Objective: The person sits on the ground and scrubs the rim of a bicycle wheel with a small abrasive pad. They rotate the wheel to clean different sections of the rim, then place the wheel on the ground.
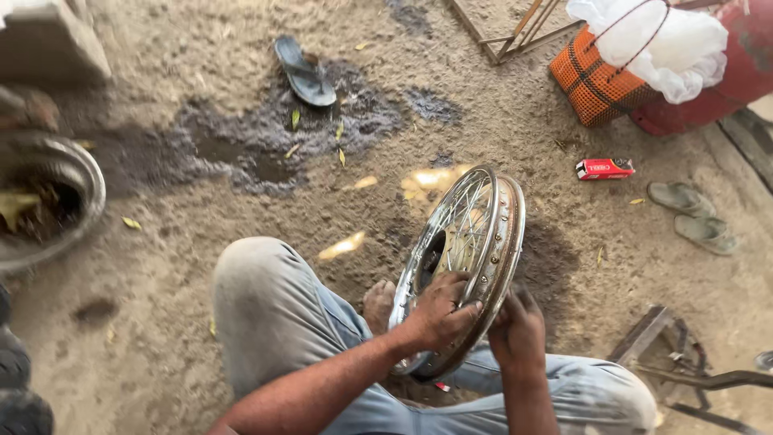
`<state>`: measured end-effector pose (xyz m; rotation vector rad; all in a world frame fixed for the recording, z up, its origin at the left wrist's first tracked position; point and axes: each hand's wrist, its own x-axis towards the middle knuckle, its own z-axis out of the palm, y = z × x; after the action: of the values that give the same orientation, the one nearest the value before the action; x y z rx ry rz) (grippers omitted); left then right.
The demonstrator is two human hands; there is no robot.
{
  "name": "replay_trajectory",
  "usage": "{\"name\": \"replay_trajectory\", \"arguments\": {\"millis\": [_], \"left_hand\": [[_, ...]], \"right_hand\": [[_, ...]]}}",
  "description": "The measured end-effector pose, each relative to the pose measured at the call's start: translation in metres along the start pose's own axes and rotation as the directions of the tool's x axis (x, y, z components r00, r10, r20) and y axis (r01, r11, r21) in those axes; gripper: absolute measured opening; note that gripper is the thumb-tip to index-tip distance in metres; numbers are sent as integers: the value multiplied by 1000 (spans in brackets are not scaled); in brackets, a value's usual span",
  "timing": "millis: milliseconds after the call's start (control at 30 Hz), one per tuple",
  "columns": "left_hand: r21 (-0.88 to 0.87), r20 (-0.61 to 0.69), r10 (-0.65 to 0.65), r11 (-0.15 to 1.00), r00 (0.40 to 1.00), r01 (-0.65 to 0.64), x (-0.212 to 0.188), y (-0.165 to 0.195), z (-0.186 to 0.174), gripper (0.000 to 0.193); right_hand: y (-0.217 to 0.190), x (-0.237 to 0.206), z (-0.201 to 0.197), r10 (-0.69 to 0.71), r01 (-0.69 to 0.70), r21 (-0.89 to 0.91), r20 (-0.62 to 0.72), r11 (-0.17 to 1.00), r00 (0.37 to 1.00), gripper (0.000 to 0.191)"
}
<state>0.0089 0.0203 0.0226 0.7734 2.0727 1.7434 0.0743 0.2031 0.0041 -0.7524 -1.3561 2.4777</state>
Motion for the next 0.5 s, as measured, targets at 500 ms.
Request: {"name": "replay_trajectory", "arguments": {"millis": [500], "left_hand": [[42, -180, 36, 999, 983, -29, 7, 11, 1, 46]], "right_hand": [[45, -72, -23, 95, -99, 54, 64, 994, 993, 10]]}}
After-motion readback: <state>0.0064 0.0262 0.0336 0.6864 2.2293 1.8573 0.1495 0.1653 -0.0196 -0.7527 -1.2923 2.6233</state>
